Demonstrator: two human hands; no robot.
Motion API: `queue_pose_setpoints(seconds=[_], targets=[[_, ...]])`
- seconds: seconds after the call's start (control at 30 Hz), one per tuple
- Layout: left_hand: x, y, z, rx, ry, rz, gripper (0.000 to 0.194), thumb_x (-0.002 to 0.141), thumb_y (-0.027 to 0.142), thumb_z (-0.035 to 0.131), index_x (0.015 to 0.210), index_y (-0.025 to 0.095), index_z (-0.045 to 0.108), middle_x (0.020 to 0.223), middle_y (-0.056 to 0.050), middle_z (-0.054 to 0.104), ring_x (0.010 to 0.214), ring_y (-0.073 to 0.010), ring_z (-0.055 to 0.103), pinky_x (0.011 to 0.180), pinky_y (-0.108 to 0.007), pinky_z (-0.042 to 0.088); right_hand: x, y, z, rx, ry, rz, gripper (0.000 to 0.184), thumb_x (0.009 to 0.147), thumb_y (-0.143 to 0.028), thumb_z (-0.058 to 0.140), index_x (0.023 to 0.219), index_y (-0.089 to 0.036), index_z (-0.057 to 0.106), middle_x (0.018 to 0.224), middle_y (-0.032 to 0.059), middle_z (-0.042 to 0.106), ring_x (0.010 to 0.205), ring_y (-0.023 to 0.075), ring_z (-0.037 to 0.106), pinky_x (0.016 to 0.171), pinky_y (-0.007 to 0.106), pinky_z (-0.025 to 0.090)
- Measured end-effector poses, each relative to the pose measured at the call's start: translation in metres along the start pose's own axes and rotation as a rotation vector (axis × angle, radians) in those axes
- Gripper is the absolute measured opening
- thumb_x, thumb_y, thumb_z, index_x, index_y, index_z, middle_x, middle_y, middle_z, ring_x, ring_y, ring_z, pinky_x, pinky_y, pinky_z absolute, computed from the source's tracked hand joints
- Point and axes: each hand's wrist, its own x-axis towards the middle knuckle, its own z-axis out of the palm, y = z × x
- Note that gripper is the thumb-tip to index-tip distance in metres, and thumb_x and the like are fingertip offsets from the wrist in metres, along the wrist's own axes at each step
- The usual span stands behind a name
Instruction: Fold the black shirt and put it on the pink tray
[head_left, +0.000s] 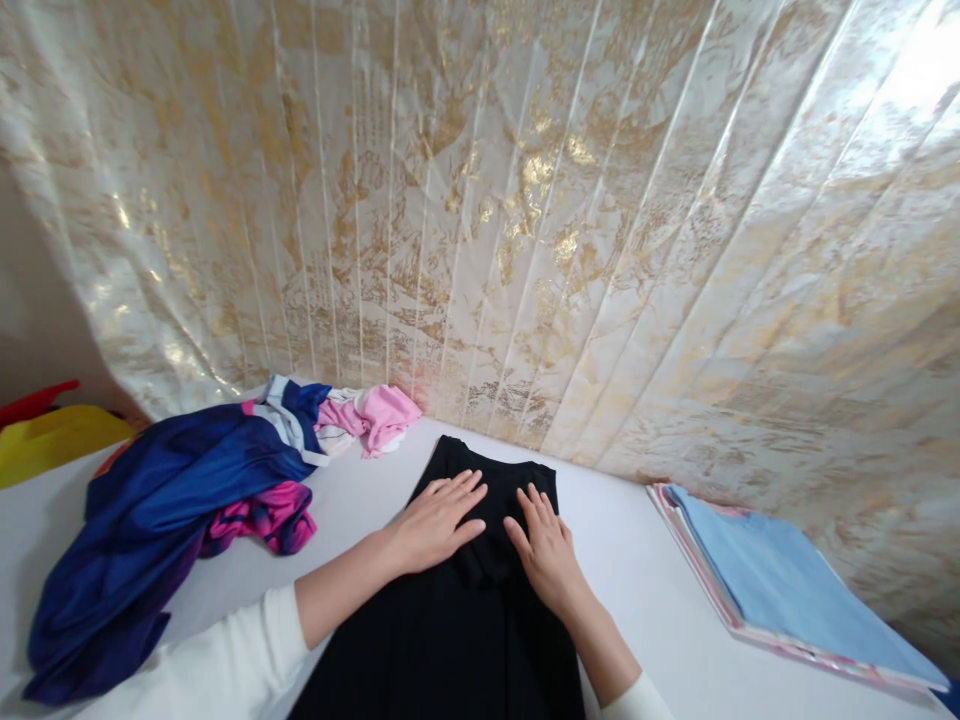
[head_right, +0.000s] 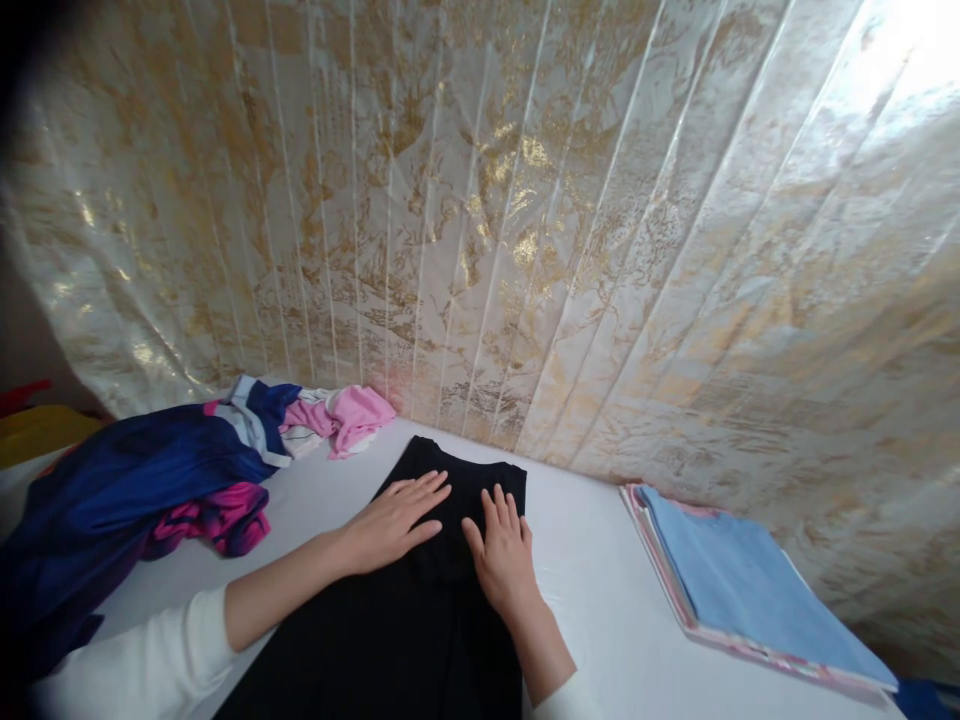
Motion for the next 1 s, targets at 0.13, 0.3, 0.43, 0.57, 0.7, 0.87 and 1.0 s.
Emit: queue_pose_setpoints(seconds=[0.13,0.3,0.43,0.57,0.7,0.87,1.0], targets=[[0.014,-0.016,0.010,0.036,-0.002,-0.077,0.057,0.096,0.049,0.039,0.145,0.020,0.034,0.154,-0.010,0.023,0.143,-0.0259,0.016,0.112,-0.045,0.020,0.002,-0.001,0.009,-0.207,-0.033,0.032,0.060,0.093,-0.049,0.042,0.145,-0.020,0.035,0.155,0.0079,0.023,0.143,0.0295,0.016,0.113,0.052,0.019],[0.022,-0.022,0.008,0.056,0.013,-0.098,0.063,0.092,0.055,0.044,0.144,0.020,0.037,0.154,-0.012,0.025,0.142,-0.0275,0.020,0.111,-0.043,0.022,0.013,0.012,0.011,-0.162,-0.022,0.004,0.065,0.090,-0.052,0.045,0.143,-0.015,0.039,0.153,0.0126,0.027,0.142,0.0316,0.022,0.111,0.051,0.024],[0.041,-0.042,-0.002,0.075,0.071,-0.094,0.053,0.097,0.044,0.039,0.144,0.021,0.036,0.153,-0.009,0.030,0.141,-0.0232,0.023,0.110,-0.040,0.021,0.044,0.033,0.001,-0.084,0.102,-0.041,0.053,0.093,-0.037,0.041,0.138,-0.011,0.045,0.147,0.0162,0.040,0.138,0.0288,0.032,0.109,0.047,0.030],[0.061,-0.068,-0.014,0.114,0.123,-0.099,0.036,0.094,0.025,0.043,0.130,0.024,0.050,0.136,-0.007,0.053,0.130,-0.0237,0.040,0.105,-0.041,0.026,0.080,0.057,-0.017,-0.063,0.138,-0.096,0.037,0.086,-0.017,0.043,0.118,-0.019,0.062,0.121,0.0085,0.065,0.124,0.0238,0.050,0.100,0.039,0.039],[0.074,-0.085,-0.020,0.159,0.183,-0.103,0.020,0.093,0.019,0.045,0.105,0.023,0.061,0.111,-0.005,0.062,0.111,-0.0243,0.050,0.095,-0.041,0.032,0.105,0.073,-0.027,-0.060,0.118,-0.173,0.025,0.083,-0.016,0.048,0.093,-0.023,0.070,0.100,0.0025,0.071,0.100,0.0208,0.060,0.092,0.034,0.042],[0.083,-0.093,-0.017,0.182,0.188,-0.128,0.014,0.095,0.022,0.046,0.090,0.021,0.059,0.099,-0.005,0.058,0.101,-0.0249,0.048,0.090,-0.042,0.032,0.121,0.092,-0.023,-0.101,0.063,-0.160,0.019,0.085,-0.027,0.051,0.086,-0.024,0.070,0.084,0.0030,0.071,0.082,0.0224,0.058,0.078,0.035,0.042],[0.087,-0.095,-0.020,0.191,0.137,-0.140,0.010,0.094,0.022,0.049,0.087,0.019,0.057,0.097,-0.005,0.057,0.099,-0.0245,0.047,0.089,-0.040,0.030,0.127,0.103,-0.021,-0.143,0.031,-0.125,0.020,0.085,-0.035,0.054,0.078,-0.025,0.070,0.079,0.0051,0.067,0.076,0.0230,0.054,0.074,0.036,0.039]])
